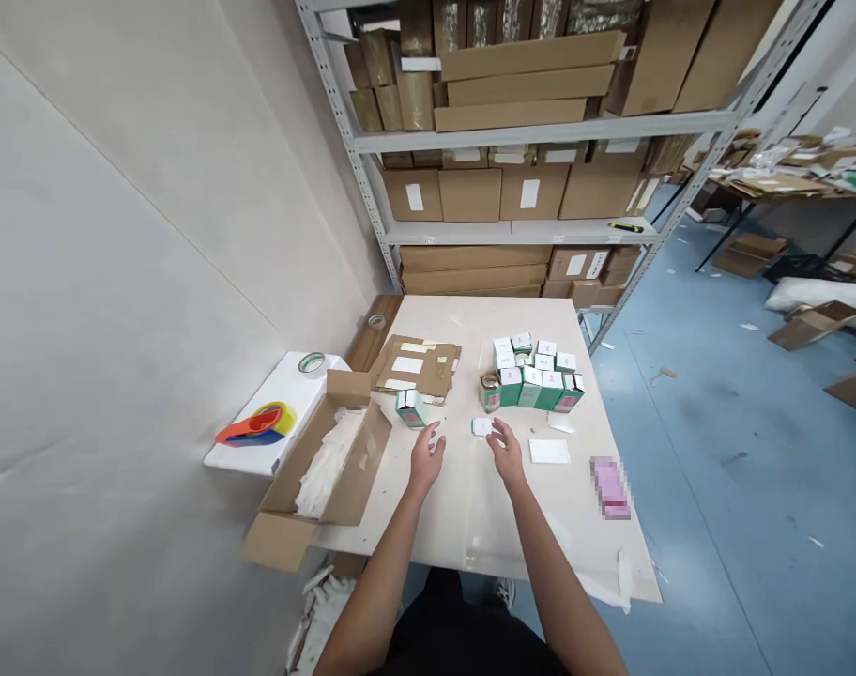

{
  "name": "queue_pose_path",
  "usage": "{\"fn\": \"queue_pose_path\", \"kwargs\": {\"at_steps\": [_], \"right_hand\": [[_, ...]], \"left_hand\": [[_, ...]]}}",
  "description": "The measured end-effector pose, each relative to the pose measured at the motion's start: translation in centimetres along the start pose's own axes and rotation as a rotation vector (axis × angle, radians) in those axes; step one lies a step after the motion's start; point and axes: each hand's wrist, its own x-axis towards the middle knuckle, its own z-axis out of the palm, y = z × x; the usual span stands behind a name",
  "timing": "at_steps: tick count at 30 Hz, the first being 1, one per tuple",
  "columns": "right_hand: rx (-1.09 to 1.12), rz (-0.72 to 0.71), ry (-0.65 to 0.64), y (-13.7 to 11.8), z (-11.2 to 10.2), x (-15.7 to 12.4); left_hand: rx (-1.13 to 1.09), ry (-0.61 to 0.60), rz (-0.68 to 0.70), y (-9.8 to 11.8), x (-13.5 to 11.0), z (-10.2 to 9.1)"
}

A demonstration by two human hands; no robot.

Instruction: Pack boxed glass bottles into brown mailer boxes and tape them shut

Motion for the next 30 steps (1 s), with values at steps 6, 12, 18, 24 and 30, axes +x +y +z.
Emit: {"fn": "queue_pose_path", "kwargs": {"at_steps": [6,12,18,24,30], "right_hand": [[0.005,0.073,-0.035,2.8,-1.8,-3.4],[-0.039,0.042,-0.123,1.7,1.3,-4.3],[-0.097,-0.05,-0.217,-1.0,7.6,-3.9],[-0.153,-0.112,-0.378,-2.1,18.1,-5.4],[-0.222,-0.184,-0.514,-1.3,29.6,-7.2]], "left_hand": [[0.006,-0.054,-0.049,0.1,-3.9,1.5],[-0.041,0.045,-0.066,-0.3,-4.8,-2.0],[-0.102,0.141,-0.022,-1.3,-3.7,-8.1],[-0.149,0.273,-0.02,-3.3,-2.6,-17.3],[-0.174,0.401,-0.045,-6.7,-2.9,-26.6]]}}
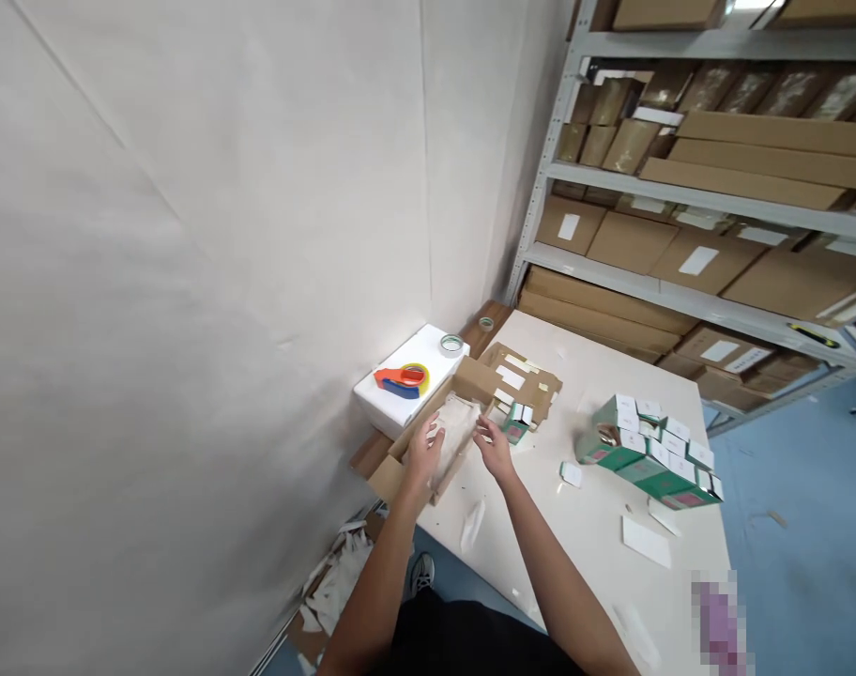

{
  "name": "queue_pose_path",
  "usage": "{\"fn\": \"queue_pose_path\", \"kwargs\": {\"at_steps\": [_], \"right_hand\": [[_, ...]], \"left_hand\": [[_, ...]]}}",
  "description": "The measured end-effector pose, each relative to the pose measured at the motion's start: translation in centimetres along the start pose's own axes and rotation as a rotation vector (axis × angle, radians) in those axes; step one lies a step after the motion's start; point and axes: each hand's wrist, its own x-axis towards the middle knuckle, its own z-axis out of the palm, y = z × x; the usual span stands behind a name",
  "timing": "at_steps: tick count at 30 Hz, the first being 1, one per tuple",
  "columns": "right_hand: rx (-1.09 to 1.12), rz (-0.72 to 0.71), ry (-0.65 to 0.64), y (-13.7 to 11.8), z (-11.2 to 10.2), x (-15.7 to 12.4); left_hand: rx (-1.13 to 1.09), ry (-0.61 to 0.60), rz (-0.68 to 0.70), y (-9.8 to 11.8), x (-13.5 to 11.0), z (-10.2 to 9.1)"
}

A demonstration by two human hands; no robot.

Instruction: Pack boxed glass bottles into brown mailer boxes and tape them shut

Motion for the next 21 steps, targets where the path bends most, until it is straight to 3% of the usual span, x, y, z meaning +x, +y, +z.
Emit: {"fn": "queue_pose_path", "kwargs": {"at_steps": [5,11,13,16,21], "right_hand": [[-0.099,-0.126,0.01,-2.8,8.9,4.4],[-0.4,-0.349,-0.235,-5.8,18.1,8.6],[-0.527,-0.369,-0.279,-5.8,19.9,9.2],[-0.628,-0.333,-0.225,-5.4,21.5,9.8],[-0.491,-0.192,-0.123,-5.9,21.8,11.0]], "left_hand": [[0.011,0.109,-0.048,-2.4,1.9,-6.8],[-0.009,0.18,-0.029,-4.7,3.3,-11.9],[-0.019,0.202,-0.015,-4.9,3.4,-12.8],[-0.012,0.227,-0.018,-5.3,3.1,-13.9],[0.011,0.253,-0.051,-6.2,2.9,-15.0]]}}
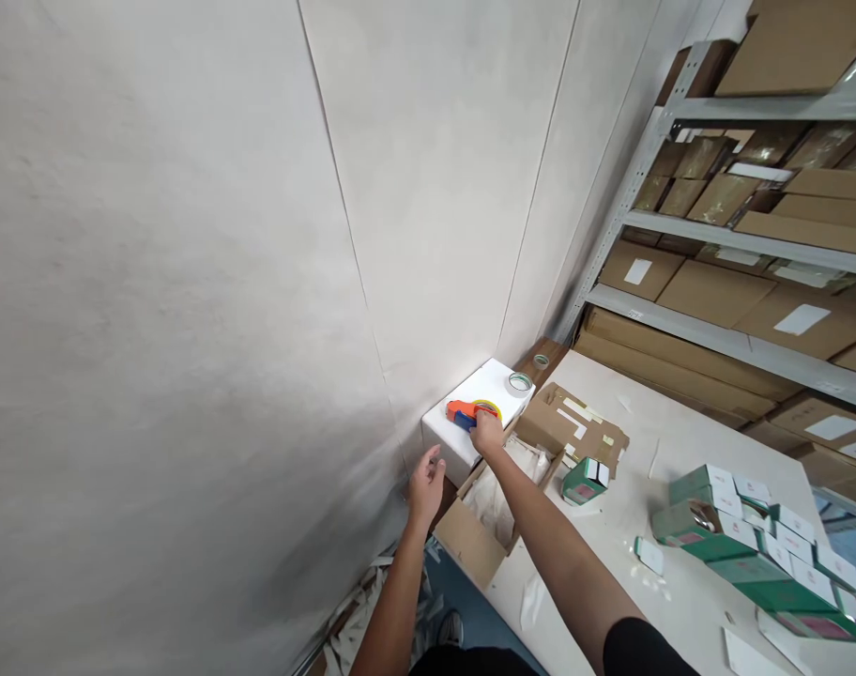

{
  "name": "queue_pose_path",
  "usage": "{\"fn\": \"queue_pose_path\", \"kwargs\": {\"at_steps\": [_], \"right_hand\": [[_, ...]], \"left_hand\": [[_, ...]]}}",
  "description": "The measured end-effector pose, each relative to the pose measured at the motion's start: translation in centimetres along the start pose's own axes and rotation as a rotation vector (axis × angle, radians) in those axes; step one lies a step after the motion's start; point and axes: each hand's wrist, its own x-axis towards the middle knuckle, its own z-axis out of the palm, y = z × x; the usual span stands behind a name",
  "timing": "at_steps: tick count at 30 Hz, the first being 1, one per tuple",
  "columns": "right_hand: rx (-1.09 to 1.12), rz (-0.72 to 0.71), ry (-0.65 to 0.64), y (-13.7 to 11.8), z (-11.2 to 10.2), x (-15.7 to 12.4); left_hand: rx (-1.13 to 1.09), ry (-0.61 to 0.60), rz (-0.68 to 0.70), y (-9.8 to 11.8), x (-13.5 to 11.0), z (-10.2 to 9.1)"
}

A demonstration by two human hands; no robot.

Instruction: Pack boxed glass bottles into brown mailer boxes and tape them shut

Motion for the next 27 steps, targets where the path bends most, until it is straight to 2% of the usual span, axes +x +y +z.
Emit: {"fn": "queue_pose_path", "kwargs": {"at_steps": [2,5,9,13,18,24,27], "right_hand": [[-0.039,-0.009,0.07,-0.1,-1.1,-0.1],[-0.212,-0.062,0.22,0.4,-3.6,-1.4],[-0.314,-0.142,0.411,2.7,-7.8,-4.5],[-0.3,-0.121,0.577,6.5,-12.0,-8.4],[-0.299,0.01,0.702,12.0,-17.0,-15.1],[-0.328,0.113,0.777,19.0,-22.0,-23.8],[-0.344,0.201,0.778,22.6,-23.8,-27.9]], "left_hand": [[-0.017,0.024,-0.001,0.0,0.2,-0.2],[-0.07,0.072,0.01,0.6,0.5,0.3],[-0.159,0.113,0.031,2.3,0.4,2.9],[-0.217,0.11,0.058,4.5,-0.2,7.0],[-0.242,-0.044,0.039,7.2,-2.0,13.2],[-0.259,-0.256,0.012,9.5,-6.7,21.5],[-0.25,-0.392,0.006,10.2,-9.7,24.9]]}}
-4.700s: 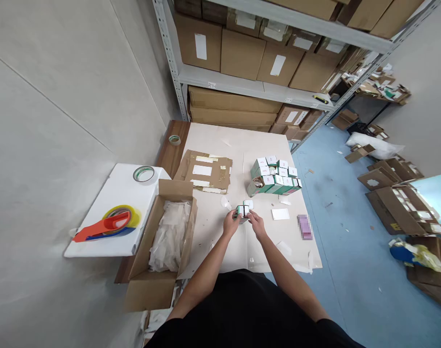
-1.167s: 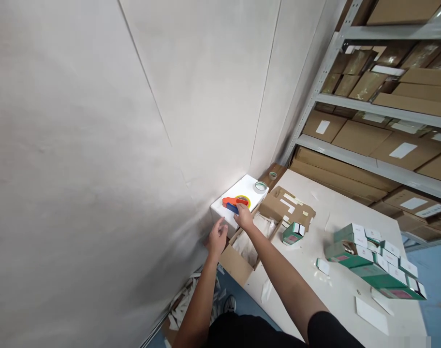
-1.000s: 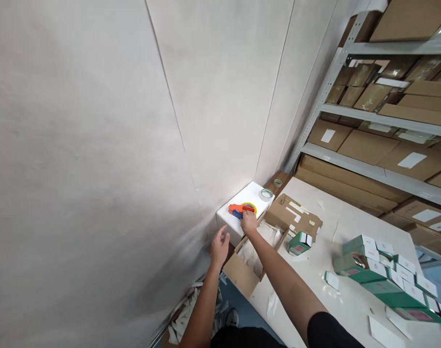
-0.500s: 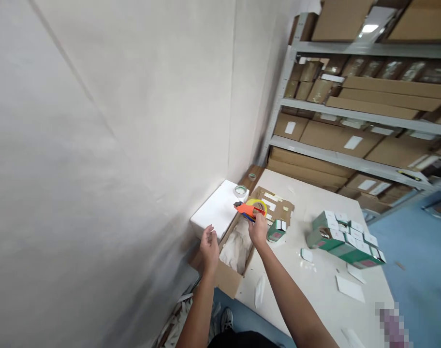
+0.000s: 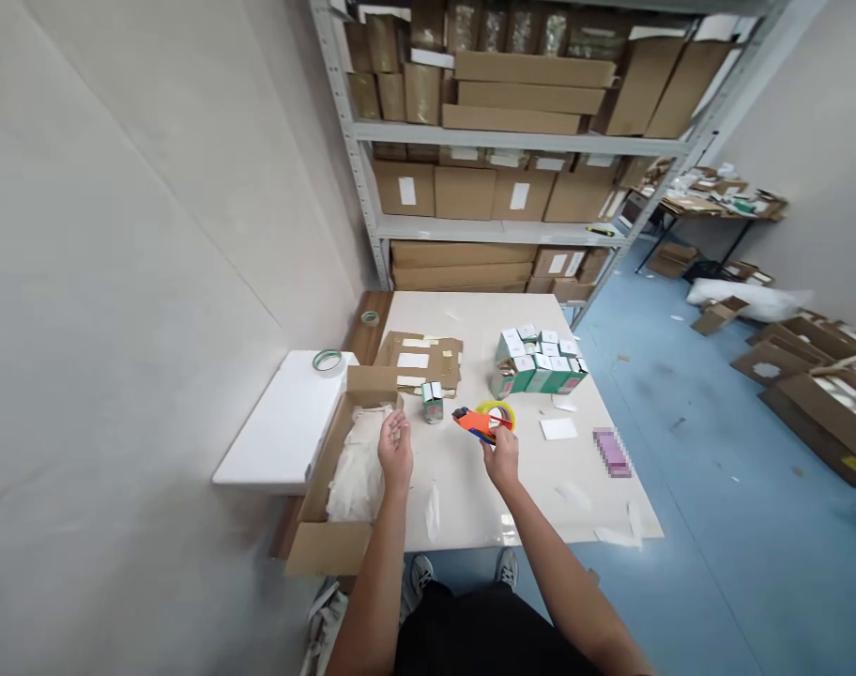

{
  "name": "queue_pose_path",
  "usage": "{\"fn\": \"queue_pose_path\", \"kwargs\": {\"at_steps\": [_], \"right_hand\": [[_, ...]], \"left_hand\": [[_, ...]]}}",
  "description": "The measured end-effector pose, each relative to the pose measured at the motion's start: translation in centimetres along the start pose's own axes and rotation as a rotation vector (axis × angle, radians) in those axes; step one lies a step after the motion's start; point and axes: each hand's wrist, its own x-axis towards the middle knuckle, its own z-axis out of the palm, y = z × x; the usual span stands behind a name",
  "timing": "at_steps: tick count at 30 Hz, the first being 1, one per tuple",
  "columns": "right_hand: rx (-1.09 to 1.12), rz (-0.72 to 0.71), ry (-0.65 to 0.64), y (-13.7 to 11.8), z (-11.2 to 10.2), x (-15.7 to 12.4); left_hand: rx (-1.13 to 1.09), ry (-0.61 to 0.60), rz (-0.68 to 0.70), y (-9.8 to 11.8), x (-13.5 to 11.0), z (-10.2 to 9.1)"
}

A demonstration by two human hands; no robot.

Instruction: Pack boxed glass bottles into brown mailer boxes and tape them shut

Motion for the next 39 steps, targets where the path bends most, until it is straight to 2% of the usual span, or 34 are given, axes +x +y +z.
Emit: {"fn": "queue_pose_path", "kwargs": {"at_steps": [4,10,17,22,25,30,33,36,39], "right_hand": [[-0.062,0.13,-0.082,6.1,-2.8,-2.2],[-0.15,0.378,-0.214,14.5,-6.5,-5.7],[-0.21,0.646,-0.371,22.9,-10.4,-8.0],[-0.238,0.82,-0.499,26.5,-12.1,-7.7],[-0.247,0.846,-0.539,27.5,-12.5,-7.0],[-0.158,0.804,-0.439,26.9,-13.1,-4.6],[-0.035,0.774,-0.376,24.9,-13.8,-2.1],[0.101,0.587,-0.249,22.0,-14.5,0.9],[0.18,0.445,-0.198,18.8,-14.8,4.1]], "left_hand": [[0.049,-0.108,-0.009,-0.2,-2.2,4.6],[0.111,-0.142,-0.006,-0.6,-5.6,9.5],[0.197,-0.157,-0.014,-1.0,-8.7,12.7],[0.244,-0.147,-0.006,-1.6,-9.6,14.0],[0.253,-0.147,-0.008,-1.3,-9.8,15.0],[0.298,-0.214,0.021,0.1,-9.9,17.2],[0.307,-0.258,0.039,0.5,-10.1,18.5],[0.306,-0.285,0.048,0.8,-10.5,19.7],[0.317,-0.32,0.055,1.4,-10.9,20.0]]}}
